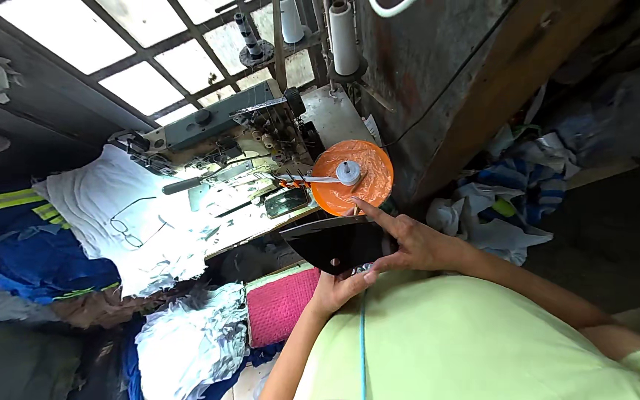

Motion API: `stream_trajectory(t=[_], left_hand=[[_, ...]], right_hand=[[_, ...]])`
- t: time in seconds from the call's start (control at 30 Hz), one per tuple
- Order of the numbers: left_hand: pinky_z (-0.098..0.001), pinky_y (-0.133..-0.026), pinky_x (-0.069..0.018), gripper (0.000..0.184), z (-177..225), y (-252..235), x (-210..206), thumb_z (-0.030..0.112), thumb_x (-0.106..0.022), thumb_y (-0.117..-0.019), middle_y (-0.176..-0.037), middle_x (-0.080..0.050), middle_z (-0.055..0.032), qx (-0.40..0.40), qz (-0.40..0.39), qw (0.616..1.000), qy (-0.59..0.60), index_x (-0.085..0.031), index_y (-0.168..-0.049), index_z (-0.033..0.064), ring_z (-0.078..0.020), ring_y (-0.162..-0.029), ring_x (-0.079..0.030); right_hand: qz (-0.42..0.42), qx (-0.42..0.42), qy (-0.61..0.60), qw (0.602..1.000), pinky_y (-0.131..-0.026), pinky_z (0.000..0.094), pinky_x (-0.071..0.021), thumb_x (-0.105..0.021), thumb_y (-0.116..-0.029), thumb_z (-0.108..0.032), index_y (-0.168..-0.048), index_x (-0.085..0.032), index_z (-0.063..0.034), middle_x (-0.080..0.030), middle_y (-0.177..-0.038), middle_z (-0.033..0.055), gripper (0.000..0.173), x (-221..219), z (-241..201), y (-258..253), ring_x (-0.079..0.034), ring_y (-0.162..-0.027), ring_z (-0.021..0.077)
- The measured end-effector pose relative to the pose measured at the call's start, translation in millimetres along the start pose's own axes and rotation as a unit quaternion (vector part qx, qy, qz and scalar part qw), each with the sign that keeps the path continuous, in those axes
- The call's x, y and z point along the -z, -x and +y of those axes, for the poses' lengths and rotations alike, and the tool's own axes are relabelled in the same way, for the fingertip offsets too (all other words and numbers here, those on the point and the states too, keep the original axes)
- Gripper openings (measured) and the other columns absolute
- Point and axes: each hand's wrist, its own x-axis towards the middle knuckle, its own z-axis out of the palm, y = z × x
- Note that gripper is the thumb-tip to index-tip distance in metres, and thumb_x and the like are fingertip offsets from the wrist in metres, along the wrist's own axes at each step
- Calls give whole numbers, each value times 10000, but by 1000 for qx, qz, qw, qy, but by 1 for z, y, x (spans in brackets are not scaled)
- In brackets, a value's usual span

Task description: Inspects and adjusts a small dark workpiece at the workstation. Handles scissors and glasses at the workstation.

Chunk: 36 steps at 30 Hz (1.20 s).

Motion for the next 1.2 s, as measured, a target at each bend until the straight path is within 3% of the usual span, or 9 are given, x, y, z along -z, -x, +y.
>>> stream_trajectory(t=[0.13, 0.27, 0.37, 0.63, 0.8, 0.9, 1.07, 1.2], left_hand=[[-167, -909, -546, 146, 0, 0, -9, 330, -620, -1009, -1059, -729, 218, 20, 80, 994, -65, -725, -1110, 332, 97, -1002, -652], [-142, -929, -523, 200, -3, -3, -13, 332, -506, -1066, -1069, -706, 249, -33, 88, 985, -145, -692, -1131, 300, 136, -1031, -619], [-161, -942, -526, 237, -7, -5, -17, 309, -459, -1088, -1062, -706, 223, -60, 101, 975, -190, -682, -1123, 238, 127, -1045, -617], [-203, -954, -529, 232, -8, -8, -19, 215, -486, -1084, -1028, -712, 116, -44, 103, 969, -220, -669, -1082, 73, 83, -1042, -626], [-211, -940, -541, 242, -15, -6, -15, 185, -481, -1083, -1011, -718, 83, -45, 117, 966, -225, -660, -1077, 21, 70, -1021, -639], [-212, -937, -544, 239, -19, -5, -14, 195, -476, -1086, -1014, -719, 99, -53, 138, 964, -221, -660, -1082, 42, 70, -1019, -643], [-212, -940, -549, 210, -17, -7, -18, 181, -481, -1082, -1039, -728, 142, -53, 169, 966, -189, -681, -1098, 119, 66, -1031, -651], [-219, -931, -554, 196, -18, -8, -20, 132, -506, -1062, -1029, -739, 132, -58, 192, 965, -170, -701, -1078, 114, 50, -1022, -663]], right_hand=[[-4, 5, 11, 1000, -613, 236, -459, -628, -904, -622, -1530, -339, 96, -610, -735, 96, 996, -2, 1, 2, -497, -622, 95], [15, 16, 19, 1000, -609, 233, -452, -612, -926, -601, -1521, -372, 79, -613, -750, 99, 934, -7, 0, 3, -493, -627, 94], [44, 28, 37, 998, -611, 234, -469, -596, -935, -600, -1516, -397, 60, -620, -746, 94, 902, -13, 0, 5, -522, -628, 99], [20, 34, 76, 996, -628, 295, -506, -574, -943, -606, -1531, -353, 78, -666, -825, 135, 929, -8, 3, 4, -571, -651, 161], [28, 35, 94, 995, -580, 298, -477, -572, -949, -587, -1510, -389, 84, -614, -702, 100, 894, -11, 5, 4, -535, -583, 161], [53, 50, 112, 991, -522, 277, -436, -572, -956, -566, -1468, -445, 100, -553, -611, 65, 849, -15, 8, 3, -492, -517, 142], [72, 73, 139, 985, -493, 267, -412, -564, -963, -557, -1430, -498, 91, -537, -591, 57, 801, -17, 8, -1, -483, -495, 144], [76, 83, 155, 982, -491, 281, -421, -570, -961, -548, -1420, -523, 68, -566, -607, 67, 770, -15, 6, -3, -508, -502, 160]])
